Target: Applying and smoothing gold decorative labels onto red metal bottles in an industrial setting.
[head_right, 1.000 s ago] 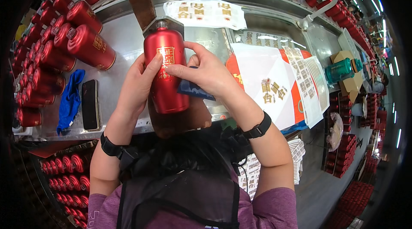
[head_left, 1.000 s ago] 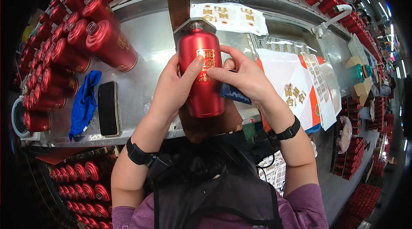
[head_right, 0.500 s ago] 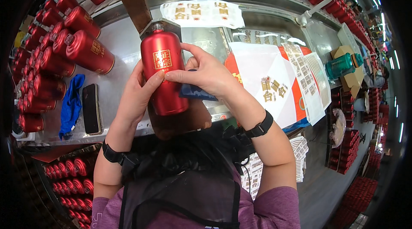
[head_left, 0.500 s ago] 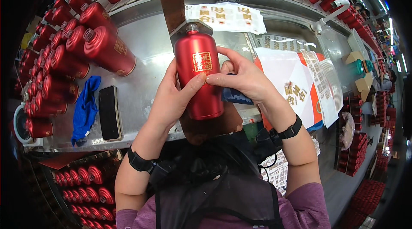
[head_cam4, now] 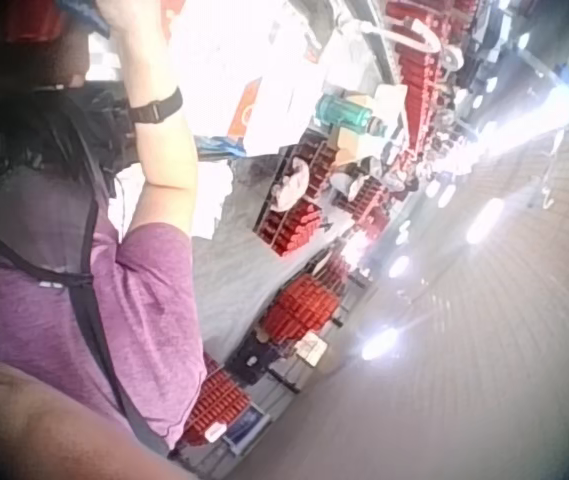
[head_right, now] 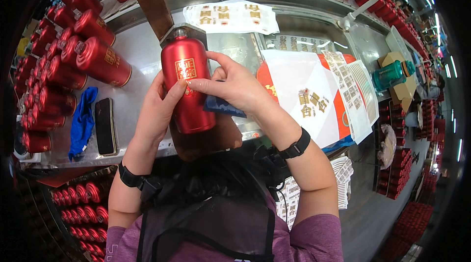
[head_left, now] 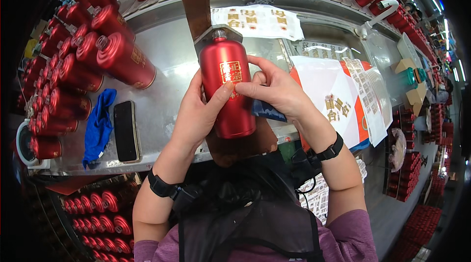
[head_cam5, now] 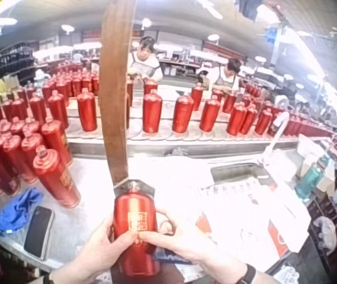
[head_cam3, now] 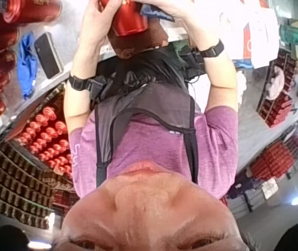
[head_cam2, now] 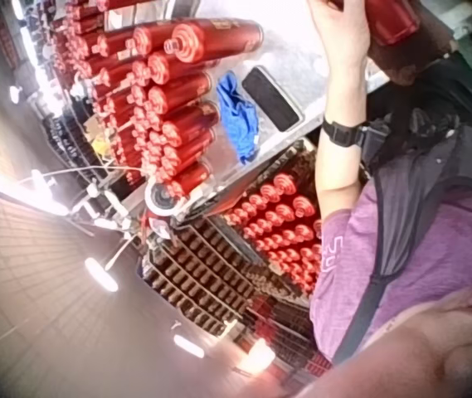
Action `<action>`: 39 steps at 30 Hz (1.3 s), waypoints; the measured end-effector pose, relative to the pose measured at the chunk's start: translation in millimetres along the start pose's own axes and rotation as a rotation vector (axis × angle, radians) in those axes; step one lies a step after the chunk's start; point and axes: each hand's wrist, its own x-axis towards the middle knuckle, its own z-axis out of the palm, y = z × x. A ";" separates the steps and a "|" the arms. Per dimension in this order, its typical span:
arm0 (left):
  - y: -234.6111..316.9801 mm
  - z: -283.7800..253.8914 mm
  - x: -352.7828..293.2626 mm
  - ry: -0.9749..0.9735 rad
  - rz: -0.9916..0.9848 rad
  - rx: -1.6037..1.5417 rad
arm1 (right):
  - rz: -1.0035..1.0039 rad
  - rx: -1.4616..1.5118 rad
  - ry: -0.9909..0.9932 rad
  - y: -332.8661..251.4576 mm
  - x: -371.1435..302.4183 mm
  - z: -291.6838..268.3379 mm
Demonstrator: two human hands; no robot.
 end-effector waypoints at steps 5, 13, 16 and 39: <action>0.7 -0.4 0.9 -0.038 0.000 -0.008 | 0.021 -0.045 -0.009 -0.4 -1.8 -5.6; 1.4 0.2 -1.1 -0.027 -0.007 0.021 | -0.153 -0.137 0.172 -41.4 5.8 -30.5; -1.3 -1.8 -1.9 -0.016 0.007 0.026 | -0.280 -0.318 0.067 -56.2 4.0 -5.3; -18.0 -10.6 -47.7 0.021 0.369 0.935 | -0.727 -0.865 0.046 -62.0 1.5 2.4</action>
